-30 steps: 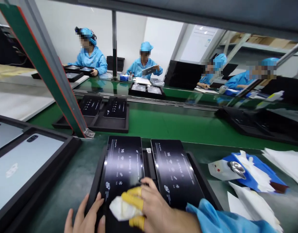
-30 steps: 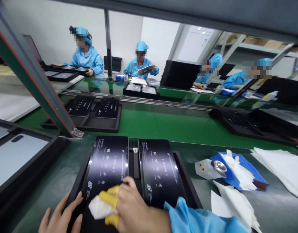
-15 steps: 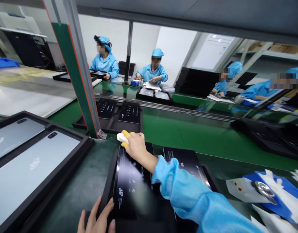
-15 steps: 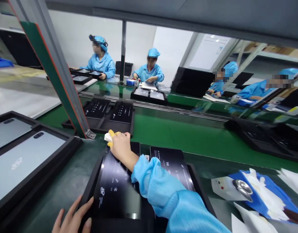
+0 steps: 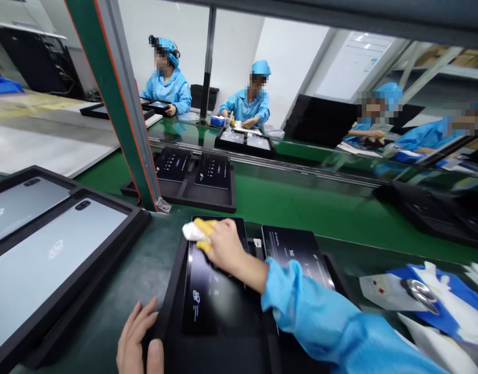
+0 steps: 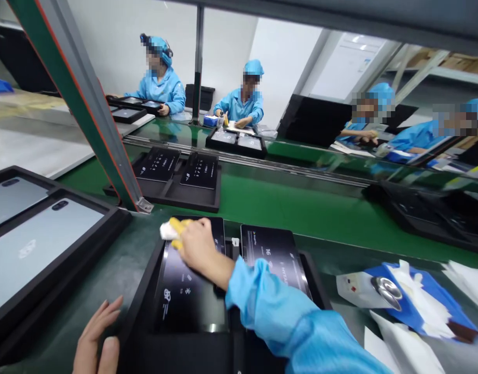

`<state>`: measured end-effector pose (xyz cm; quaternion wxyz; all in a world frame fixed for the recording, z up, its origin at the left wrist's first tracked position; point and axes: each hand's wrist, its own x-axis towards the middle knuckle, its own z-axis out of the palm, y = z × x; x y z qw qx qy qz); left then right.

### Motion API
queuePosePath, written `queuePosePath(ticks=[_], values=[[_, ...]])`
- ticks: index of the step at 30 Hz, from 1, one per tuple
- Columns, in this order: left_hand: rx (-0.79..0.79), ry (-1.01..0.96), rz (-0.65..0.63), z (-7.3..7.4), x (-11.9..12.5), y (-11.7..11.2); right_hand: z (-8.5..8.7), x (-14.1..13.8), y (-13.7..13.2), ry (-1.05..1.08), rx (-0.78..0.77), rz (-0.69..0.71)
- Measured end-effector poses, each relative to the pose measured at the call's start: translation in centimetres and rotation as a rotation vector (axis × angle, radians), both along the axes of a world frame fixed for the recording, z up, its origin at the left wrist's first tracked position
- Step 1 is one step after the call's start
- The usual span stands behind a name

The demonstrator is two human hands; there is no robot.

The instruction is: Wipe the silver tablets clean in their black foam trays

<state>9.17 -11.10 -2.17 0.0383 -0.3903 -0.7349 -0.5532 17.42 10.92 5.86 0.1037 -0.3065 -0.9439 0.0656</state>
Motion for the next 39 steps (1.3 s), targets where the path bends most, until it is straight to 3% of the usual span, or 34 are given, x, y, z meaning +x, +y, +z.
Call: queuePosePath(ticks=[1,3,7,10,12,14,17,20,22,24,28,31,33,35,37,39], values=[[-0.01,-0.005,0.004,0.3,0.1,-0.1,0.3,-0.4,0.5,0.004,0.02,-0.051],[-0.012,-0.022,0.007,0.7,0.1,-0.2,-0.1,-0.1,-0.7,0.009,0.039,-0.006],[-0.016,-0.091,0.004,0.8,0.0,-0.3,-3.4,3.5,-8.5,0.103,0.078,0.32],[-0.034,-0.107,0.002,1.0,0.0,-0.3,-6.0,6.1,-13.0,0.278,0.144,0.392],[-0.044,-0.11,0.003,1.5,0.2,-0.4,-6.8,7.3,-13.9,0.339,0.145,0.417],[-0.061,-0.13,-0.001,2.3,0.4,-0.5,-6.3,8.1,-12.7,0.31,0.071,0.449],[-0.123,-0.202,-0.017,3.8,0.9,-0.8,-3.9,8.6,-8.0,0.211,-0.041,0.383],[-0.209,-0.29,-0.009,5.1,1.3,-1.0,-1.6,8.2,-2.3,0.175,-0.004,0.097],[-0.245,-0.326,-0.001,5.7,1.4,-1.0,-1.3,8.0,-0.7,0.17,0.047,-0.07],[-0.251,-0.313,-0.009,5.7,1.3,-1.0,-2.2,8.3,-2.1,0.173,0.092,-0.071],[-0.231,-0.219,-0.038,4.0,0.3,-1.3,-4.8,10.1,-10.1,0.216,0.078,0.217],[-0.314,0.041,-0.12,2.4,-0.3,-1.2,-4.4,11.6,-12.7,0.272,-0.036,0.294],[-0.417,0.342,-0.182,1.9,-0.2,-0.8,-3.0,12.1,-11.0,0.32,-0.047,0.225],[-0.511,0.579,-0.207,2.1,0.5,-0.2,-1.4,12.2,-7.6,0.345,0.002,0.07],[-0.564,0.683,-0.192,2.6,1.3,0.3,-0.3,12.1,-4.1,0.331,0.045,-0.057],[-0.589,0.709,-0.158,3.0,1.7,0.6,-0.3,12.0,-1.9,0.292,0.057,-0.095]])
